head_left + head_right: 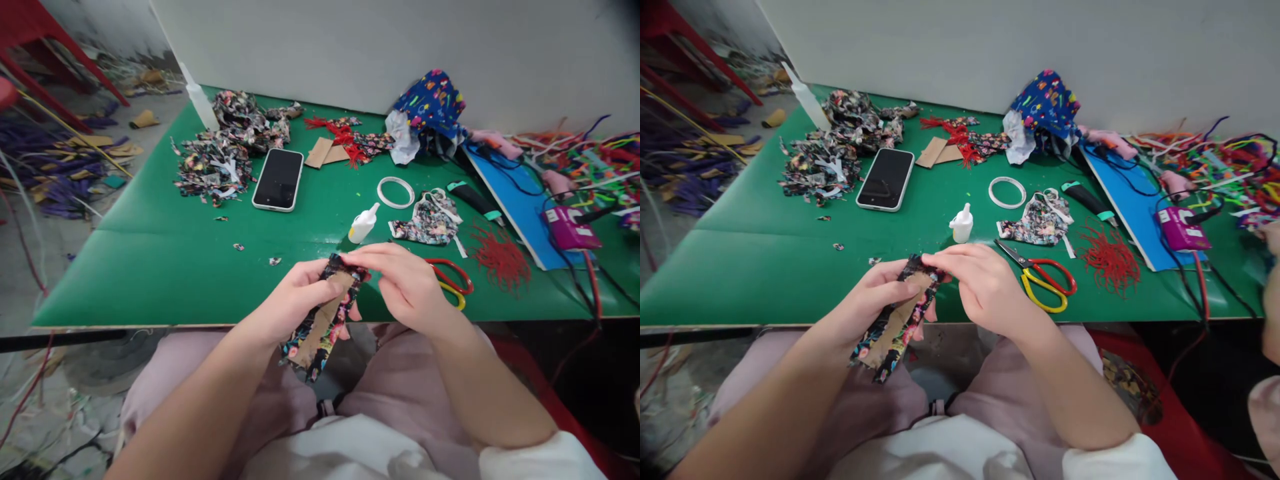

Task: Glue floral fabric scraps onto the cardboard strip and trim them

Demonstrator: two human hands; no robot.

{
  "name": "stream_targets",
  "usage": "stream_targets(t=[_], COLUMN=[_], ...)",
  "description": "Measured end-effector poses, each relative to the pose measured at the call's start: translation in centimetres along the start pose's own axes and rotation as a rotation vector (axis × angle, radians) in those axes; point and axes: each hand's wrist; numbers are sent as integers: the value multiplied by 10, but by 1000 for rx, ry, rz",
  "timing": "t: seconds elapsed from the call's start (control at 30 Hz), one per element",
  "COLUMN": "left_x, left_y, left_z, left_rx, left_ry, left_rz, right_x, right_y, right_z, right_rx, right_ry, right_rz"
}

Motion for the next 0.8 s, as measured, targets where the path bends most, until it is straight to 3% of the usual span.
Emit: stream_targets(t=[0.07, 0.27, 0.43, 0.63, 0.8], left_x=[0, 0, 2, 2, 1], left_y=[0, 1, 1, 2, 0], left_z=[0, -3, -2, -1, -7], left_rx=[1, -51, -61, -49, -94], left_ry=[-13, -13, -19, -73, -63], left_rz=[-1, 30, 40, 69, 117], right_x=[0, -5, -7, -2, -6], right_y=[0, -2, -3, -1, 0], right_z=[-2, -2, -2, -6, -1], right_rx=[-50, 52, 52, -31, -50], right_ry=[-48, 51, 86, -116, -21], right_rz=[13, -45, -65, 7, 32])
Point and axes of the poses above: each hand's wrist, its own y-axis away from the middle knuckle, its own x-axis out of the back of the hand, z = x × y, and after that the axes turned 7 degrees about -y, right-handed
